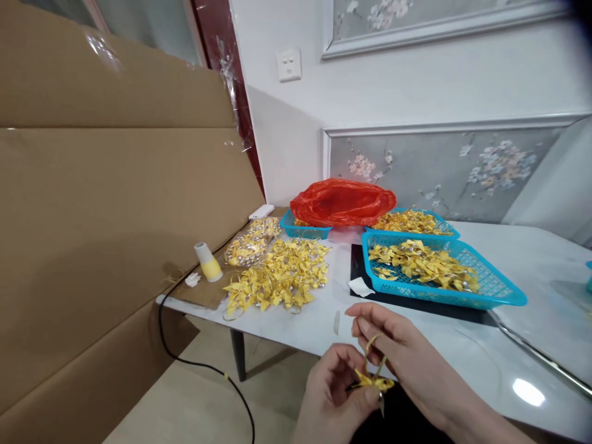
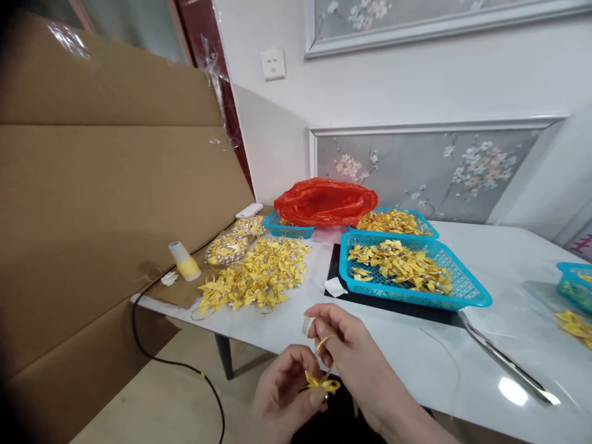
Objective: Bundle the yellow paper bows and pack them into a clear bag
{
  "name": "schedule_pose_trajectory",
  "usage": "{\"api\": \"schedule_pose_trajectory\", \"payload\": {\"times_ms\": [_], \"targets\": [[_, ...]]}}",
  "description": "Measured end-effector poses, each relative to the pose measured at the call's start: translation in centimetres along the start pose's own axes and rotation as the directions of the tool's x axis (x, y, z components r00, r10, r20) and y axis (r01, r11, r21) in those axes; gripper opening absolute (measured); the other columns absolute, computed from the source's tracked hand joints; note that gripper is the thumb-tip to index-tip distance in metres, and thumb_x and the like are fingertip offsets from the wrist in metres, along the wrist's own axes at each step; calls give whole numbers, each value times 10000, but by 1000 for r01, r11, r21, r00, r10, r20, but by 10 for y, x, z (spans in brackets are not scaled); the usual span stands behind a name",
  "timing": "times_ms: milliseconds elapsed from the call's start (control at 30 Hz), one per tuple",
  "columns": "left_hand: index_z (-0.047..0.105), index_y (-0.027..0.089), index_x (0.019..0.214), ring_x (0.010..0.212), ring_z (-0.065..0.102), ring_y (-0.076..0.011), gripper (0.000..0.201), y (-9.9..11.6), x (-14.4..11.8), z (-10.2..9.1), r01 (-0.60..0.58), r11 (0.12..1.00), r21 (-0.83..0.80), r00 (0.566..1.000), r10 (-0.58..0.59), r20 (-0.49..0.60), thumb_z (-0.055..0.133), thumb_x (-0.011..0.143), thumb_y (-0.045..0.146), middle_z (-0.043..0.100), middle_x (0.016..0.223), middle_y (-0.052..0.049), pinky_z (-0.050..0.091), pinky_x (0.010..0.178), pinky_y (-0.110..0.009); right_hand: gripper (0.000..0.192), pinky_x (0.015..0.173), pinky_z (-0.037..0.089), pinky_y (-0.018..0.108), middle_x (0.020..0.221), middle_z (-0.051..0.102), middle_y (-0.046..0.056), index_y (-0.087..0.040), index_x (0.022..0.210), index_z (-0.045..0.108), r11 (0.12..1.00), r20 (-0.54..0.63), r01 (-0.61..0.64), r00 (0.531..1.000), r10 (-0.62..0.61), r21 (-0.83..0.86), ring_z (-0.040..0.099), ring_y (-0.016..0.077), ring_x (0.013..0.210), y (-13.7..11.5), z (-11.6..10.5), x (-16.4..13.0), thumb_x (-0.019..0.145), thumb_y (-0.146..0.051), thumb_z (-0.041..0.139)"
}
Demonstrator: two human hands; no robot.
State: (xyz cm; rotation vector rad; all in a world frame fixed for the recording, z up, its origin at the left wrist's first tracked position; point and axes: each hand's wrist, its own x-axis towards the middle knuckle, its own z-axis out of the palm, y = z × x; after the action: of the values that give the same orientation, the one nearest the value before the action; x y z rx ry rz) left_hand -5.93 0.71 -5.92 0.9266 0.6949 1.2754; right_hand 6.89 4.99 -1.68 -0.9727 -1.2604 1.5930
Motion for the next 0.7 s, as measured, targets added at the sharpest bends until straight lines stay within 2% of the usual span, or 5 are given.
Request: {"api": "schedule_pose_trajectory", "payload": {"times_ms": [133, 300, 433, 567, 700], "targets": [[690, 147, 753, 604, 506, -88, 229, 3, 0, -20, 111, 994, 21, 992, -110, -62, 817, 659, 313, 604, 680, -1, 414, 607, -216, 248, 639, 368, 248, 728, 573, -28, -182, 1020, 611, 982, 218, 13, 975, 29, -188, 504, 122, 675, -5, -17, 11, 798, -290, 633], [719, 162, 709, 667, 525, -118, 163, 7, 14, -39, -82, 994, 78, 996, 79, 39, 764, 719, 319, 615, 731, -31, 389, 629, -228, 248, 624, 346, 248, 715, 559, -27, -189, 965, 666, 971, 231, -31, 969, 87, -237, 484, 121, 661, -12, -22, 27, 803, -376, 654], [675, 168, 738, 658, 518, -125, 207, 12, 26, -44, -67, 989, 129, 996, 58, 72, 694, 784, 369, 626, 731, -42, 377, 617, -238, 286, 619, 382, 240, 691, 592, -10, -171, 927, 677, 985, 218, -97, 968, 126, -141, 503, 117, 647, -16, -9, 41, 804, -430, 668], [597, 176, 746, 641, 520, -125, 278, 16, 37, -44, -72, 977, 202, 997, 74, -3, 653, 804, 442, 588, 691, -14, 396, 619, -243, 293, 566, 381, 202, 661, 585, -15, -166, 940, 672, 973, 194, -209, 963, 187, 100, 482, 82, 588, -10, -5, 54, 809, -427, 693], [554, 180, 775, 656, 571, -134, 301, 20, 55, -42, 23, 994, 104, 1000, -21, -22, 643, 808, 465, 590, 698, -6, 452, 652, -273, 297, 524, 387, 184, 624, 580, -11, -159, 903, 660, 924, 199, -269, 955, 219, 272, 495, 72, 543, -2, -10, 69, 777, -416, 738]]}}
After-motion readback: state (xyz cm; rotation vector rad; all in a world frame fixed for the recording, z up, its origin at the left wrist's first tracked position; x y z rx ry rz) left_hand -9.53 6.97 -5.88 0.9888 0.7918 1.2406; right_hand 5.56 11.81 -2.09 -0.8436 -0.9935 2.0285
